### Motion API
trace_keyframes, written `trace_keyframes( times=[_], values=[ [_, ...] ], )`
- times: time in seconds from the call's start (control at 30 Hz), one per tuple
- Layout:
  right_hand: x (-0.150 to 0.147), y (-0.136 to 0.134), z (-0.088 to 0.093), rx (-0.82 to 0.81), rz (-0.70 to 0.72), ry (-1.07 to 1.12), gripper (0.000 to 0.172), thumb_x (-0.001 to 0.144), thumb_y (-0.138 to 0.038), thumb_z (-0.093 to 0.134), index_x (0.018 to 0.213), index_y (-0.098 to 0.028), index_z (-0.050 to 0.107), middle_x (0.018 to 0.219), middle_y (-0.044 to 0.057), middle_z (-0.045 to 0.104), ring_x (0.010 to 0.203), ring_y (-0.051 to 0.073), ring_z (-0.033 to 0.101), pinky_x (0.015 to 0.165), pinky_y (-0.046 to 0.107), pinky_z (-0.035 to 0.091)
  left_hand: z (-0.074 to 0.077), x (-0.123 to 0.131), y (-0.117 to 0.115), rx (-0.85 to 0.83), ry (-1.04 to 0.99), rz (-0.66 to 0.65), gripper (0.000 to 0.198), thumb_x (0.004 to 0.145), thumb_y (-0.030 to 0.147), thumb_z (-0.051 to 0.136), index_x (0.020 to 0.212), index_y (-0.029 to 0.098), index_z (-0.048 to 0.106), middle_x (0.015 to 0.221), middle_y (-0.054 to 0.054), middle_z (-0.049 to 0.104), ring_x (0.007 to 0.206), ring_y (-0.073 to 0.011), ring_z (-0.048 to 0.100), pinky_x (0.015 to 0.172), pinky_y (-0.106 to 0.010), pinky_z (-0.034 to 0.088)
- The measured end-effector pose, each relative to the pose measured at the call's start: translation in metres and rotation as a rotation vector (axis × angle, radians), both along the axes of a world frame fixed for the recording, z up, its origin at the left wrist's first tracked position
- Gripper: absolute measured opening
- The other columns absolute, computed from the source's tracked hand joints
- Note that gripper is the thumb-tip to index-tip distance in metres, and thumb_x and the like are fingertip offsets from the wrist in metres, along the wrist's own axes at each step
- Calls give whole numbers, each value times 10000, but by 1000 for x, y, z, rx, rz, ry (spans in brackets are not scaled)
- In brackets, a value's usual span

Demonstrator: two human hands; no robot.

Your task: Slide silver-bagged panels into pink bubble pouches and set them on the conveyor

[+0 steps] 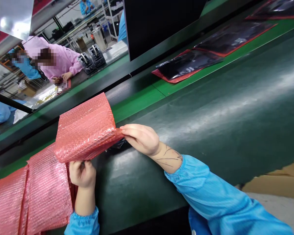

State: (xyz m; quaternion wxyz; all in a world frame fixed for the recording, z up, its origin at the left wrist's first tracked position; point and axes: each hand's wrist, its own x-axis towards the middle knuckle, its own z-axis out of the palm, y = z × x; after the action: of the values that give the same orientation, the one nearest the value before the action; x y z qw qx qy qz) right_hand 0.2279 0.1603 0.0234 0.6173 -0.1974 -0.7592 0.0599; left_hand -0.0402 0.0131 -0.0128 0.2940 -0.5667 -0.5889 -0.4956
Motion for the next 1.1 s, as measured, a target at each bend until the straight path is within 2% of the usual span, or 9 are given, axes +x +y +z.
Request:
trace_keyframes(
  times=[0.13, 0.3, 0.47, 0.6, 0.73, 0.83, 0.9, 1.0, 1.1],
  values=[
    [8, 3, -4, -2, 69, 6, 289, 938, -148, 701, 1165, -324, 731, 1104, 30, 816, 891, 222, 818, 793, 302, 687, -2, 0, -1, 31, 41, -13, 266, 982, 431, 728, 851, 212, 655, 828, -55, 694, 789, -196, 701, 763, -335, 599],
    [10, 19, -8, -63, 164, -1, 83, 950, -274, 738, 994, -319, 792, 1067, 38, 812, 817, 203, 797, 699, 297, 664, 14, 8, 7, 9, -13, -22, 156, 995, 337, 724, 958, 186, 703, 1015, -90, 692, 959, -210, 707, 867, -350, 589],
    [8, 35, -10, -121, 128, -36, 99, 941, -224, 748, 924, -300, 810, 1028, 17, 808, 792, 182, 780, 675, 279, 637, 23, 14, 15, -111, -60, -22, 91, 1011, 274, 693, 999, 188, 719, 1036, -83, 694, 1036, -209, 695, 948, -358, 571],
    [8, 43, -12, -351, 151, -192, 113, 974, -259, 706, 932, -271, 810, 1035, 17, 805, 853, 198, 771, 678, 300, 606, 10, 8, 25, -345, -168, -44, 152, 1033, 331, 667, 989, 203, 736, 1057, -83, 713, 1059, -220, 682, 971, -366, 554],
    [13, 52, -19, -606, 196, -369, 77, 921, -259, 734, 916, -251, 810, 919, 8, 802, 783, 209, 753, 735, 332, 574, -8, -3, 33, -559, -264, -113, 144, 1016, 316, 670, 944, 211, 737, 1001, -60, 740, 999, -222, 676, 951, -368, 536],
    [16, 55, -23, -710, 220, -444, 60, 887, -237, 734, 876, -234, 793, 868, 0, 795, 757, 200, 750, 711, 309, 536, -16, -5, 35, -655, -345, -155, 122, 990, 305, 675, 926, 218, 730, 969, -52, 746, 969, -225, 683, 928, -364, 541],
    [15, 55, -26, -767, 256, -470, 68, 872, -211, 708, 846, -213, 770, 838, 5, 786, 743, 187, 743, 702, 287, 523, -19, -3, 35, -691, -372, -187, 107, 979, 312, 678, 931, 228, 724, 1053, -56, 763, 1045, -239, 687, 986, -384, 531],
    [6, 53, -34, -926, 317, -424, 34, 832, -212, 710, 815, -184, 722, 763, 11, 755, 700, 166, 722, 671, 253, 519, -21, 1, 36, -725, -460, -225, 127, 979, 344, 661, 940, 228, 697, 1229, -73, 753, 1171, -258, 671, 1082, -420, 499],
    [-11, 49, -45, -1164, 373, -188, 167, 786, -285, 778, 816, -181, 652, 705, 8, 708, 641, 155, 688, 627, 246, 535, -23, 5, 37, -635, -724, -219, 231, 996, 442, 645, 974, 213, 644, 1282, -102, 731, 1093, -232, 695, 1005, -377, 533]
  ],
)
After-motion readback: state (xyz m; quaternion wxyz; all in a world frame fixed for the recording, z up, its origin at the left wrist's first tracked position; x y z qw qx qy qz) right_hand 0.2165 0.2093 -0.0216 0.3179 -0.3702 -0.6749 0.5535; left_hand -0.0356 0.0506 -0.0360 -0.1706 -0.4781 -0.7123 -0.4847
